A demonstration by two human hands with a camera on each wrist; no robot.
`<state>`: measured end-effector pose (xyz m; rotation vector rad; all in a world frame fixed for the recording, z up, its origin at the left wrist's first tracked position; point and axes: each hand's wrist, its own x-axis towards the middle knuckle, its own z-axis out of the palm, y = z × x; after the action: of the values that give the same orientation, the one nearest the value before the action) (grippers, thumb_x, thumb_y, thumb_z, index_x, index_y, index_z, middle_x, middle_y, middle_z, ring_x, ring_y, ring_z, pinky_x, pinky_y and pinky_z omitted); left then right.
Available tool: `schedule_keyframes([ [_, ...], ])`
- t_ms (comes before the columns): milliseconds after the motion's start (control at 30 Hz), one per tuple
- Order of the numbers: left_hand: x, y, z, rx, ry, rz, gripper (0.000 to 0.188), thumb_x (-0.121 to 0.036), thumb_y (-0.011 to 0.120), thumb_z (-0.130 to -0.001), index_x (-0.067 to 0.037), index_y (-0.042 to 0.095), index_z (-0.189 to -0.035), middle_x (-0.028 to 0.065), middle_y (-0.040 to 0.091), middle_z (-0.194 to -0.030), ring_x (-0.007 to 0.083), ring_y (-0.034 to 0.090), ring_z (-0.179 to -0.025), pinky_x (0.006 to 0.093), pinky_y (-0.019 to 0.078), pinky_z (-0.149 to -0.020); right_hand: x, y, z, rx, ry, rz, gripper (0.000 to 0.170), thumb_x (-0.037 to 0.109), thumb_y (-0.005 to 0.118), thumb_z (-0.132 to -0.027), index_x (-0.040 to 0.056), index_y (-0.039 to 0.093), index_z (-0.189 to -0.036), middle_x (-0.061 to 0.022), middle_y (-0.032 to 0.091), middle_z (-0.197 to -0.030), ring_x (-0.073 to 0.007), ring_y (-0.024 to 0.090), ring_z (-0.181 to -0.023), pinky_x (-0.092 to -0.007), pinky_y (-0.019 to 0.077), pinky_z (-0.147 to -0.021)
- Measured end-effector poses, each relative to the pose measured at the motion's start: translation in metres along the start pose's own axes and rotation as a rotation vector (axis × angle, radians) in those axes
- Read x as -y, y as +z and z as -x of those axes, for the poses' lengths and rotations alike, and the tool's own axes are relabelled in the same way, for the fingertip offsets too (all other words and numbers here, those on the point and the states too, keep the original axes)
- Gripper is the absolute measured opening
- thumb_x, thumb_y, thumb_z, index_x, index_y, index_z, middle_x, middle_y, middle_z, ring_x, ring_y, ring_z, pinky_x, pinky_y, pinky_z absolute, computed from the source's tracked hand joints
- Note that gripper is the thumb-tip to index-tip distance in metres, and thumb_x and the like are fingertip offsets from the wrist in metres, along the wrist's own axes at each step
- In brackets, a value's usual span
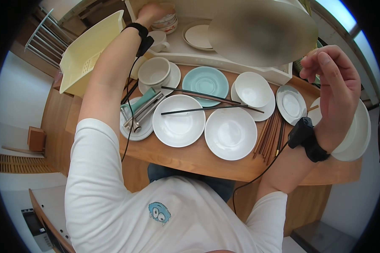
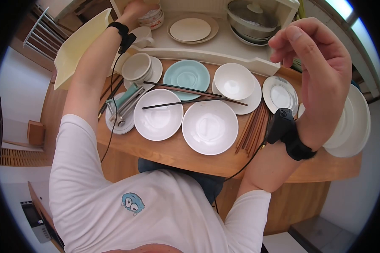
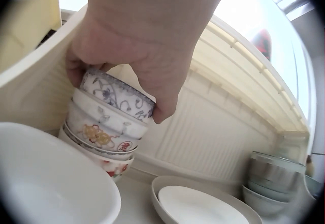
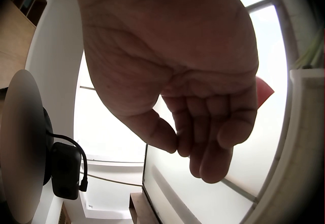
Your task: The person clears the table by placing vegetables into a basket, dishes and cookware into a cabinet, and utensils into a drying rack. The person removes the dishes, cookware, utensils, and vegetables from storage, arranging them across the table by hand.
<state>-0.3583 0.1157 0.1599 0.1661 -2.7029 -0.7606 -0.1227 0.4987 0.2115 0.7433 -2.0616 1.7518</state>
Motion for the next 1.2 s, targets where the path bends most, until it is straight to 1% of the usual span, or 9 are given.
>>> schedule_keyframes([
  [133,0.009,-0.001,-0.003,0.019,0.017,0.123,0.052,-0.036,0.08,-0.076,-0.001,0.072,-0.113,0.0198,0.071,-0.113,0.0329,0.07,-0.102,0.0427,0.0586,-0.086,0.001,0.003,-0.001,0.01,-0.002,-0.011,0.016,0.012,0.06,-0.096,-0.0025,0.066,-0.093,-0.0107,0.071,-0.084,-0.0139,0.063,-0.069,-0.0246,0.0451,-0.064],
  [200,0.015,0.003,-0.016,0.089,0.342,-0.14,0.051,-0.039,0.078,-0.078,-0.002,0.072,-0.112,0.0228,0.071,-0.112,0.0345,0.069,-0.103,0.0447,0.057,-0.087,0.002,0.004,0.001,-0.013,0.01,-0.01,0.015,0.012,0.061,-0.095,-0.0015,0.067,-0.092,-0.0096,0.071,-0.083,-0.0126,0.063,-0.068,-0.0239,0.0449,-0.063],
  [233,-0.003,0.004,0.0,0.104,0.353,-0.133,0.051,-0.039,0.078,-0.078,-0.002,0.072,-0.112,0.0228,0.071,-0.112,0.0345,0.069,-0.103,0.0447,0.057,-0.087,0.003,0.002,0.003,-0.026,0.023,0.0,0.015,0.012,0.061,-0.095,-0.0015,0.067,-0.092,-0.0096,0.071,-0.083,-0.0126,0.063,-0.068,-0.0239,0.0449,-0.063],
  [300,-0.047,-0.007,0.042,0.01,0.317,-0.631,0.061,-0.047,0.08,-0.073,0.005,0.071,-0.106,0.0257,0.071,-0.106,0.0346,0.07,-0.099,0.0459,0.0551,-0.088,0.004,-0.003,0.003,0.029,0.015,0.032,0.019,0.016,0.057,-0.1,-0.0011,0.065,-0.097,-0.0099,0.07,-0.09,-0.0124,0.064,-0.075,-0.0249,0.0447,-0.069],
  [400,-0.02,0.047,0.039,-0.02,0.604,-0.392,0.081,-0.056,0.075,-0.074,0.012,0.059,-0.115,0.0275,0.062,-0.117,0.0389,0.062,-0.107,0.0443,0.051,-0.093,0.0,-0.01,0.002,0.057,-0.005,-0.001,0.019,0.015,0.057,-0.099,-0.0009,0.065,-0.098,-0.0101,0.07,-0.091,-0.0126,0.064,-0.076,-0.025,0.0446,-0.069],
  [533,-0.089,0.048,0.164,0.509,0.689,-0.03,0.076,-0.052,0.072,-0.077,0.014,0.06,-0.113,0.0301,0.065,-0.109,0.0405,0.063,-0.102,0.0449,0.053,-0.088,-0.001,-0.011,0.0,0.095,-0.019,0.02,0.018,0.015,0.057,-0.099,-0.0008,0.066,-0.098,-0.0104,0.071,-0.091,-0.0127,0.064,-0.076,-0.0252,0.0445,-0.068],
  [600,-0.115,0.056,0.197,0.654,0.816,-0.178,0.097,-0.055,0.076,-0.074,0.019,0.046,-0.129,0.035,0.054,-0.126,0.0417,0.057,-0.119,0.0433,0.0483,-0.099,0.002,-0.008,0.0,0.101,-0.013,0.021,0.018,0.015,0.057,-0.099,-0.0006,0.066,-0.098,-0.0105,0.071,-0.091,-0.0127,0.064,-0.076,-0.0254,0.0445,-0.068],
  [900,-0.131,0.099,0.231,0.598,0.718,-0.105,0.093,-0.049,0.082,-0.065,0.019,0.049,-0.118,0.0338,0.056,-0.114,0.0432,0.059,-0.11,0.0432,0.0526,-0.09,0.007,-0.001,0.003,0.096,-0.038,0.002,0.019,0.016,0.058,-0.099,-0.0009,0.066,-0.096,-0.01,0.071,-0.089,-0.013,0.063,-0.074,-0.0257,0.0443,-0.069],
  [1200,-0.105,0.034,0.151,0.318,0.502,0.035,0.079,-0.056,0.079,-0.064,0.015,0.068,-0.097,0.0267,0.071,-0.092,0.0363,0.071,-0.086,0.0434,0.0582,-0.076,0.009,-0.005,0.007,0.085,-0.033,-0.012,0.018,0.016,0.059,-0.099,-0.0003,0.066,-0.095,-0.0098,0.071,-0.089,-0.0128,0.063,-0.073,-0.0255,0.0434,-0.068],
])
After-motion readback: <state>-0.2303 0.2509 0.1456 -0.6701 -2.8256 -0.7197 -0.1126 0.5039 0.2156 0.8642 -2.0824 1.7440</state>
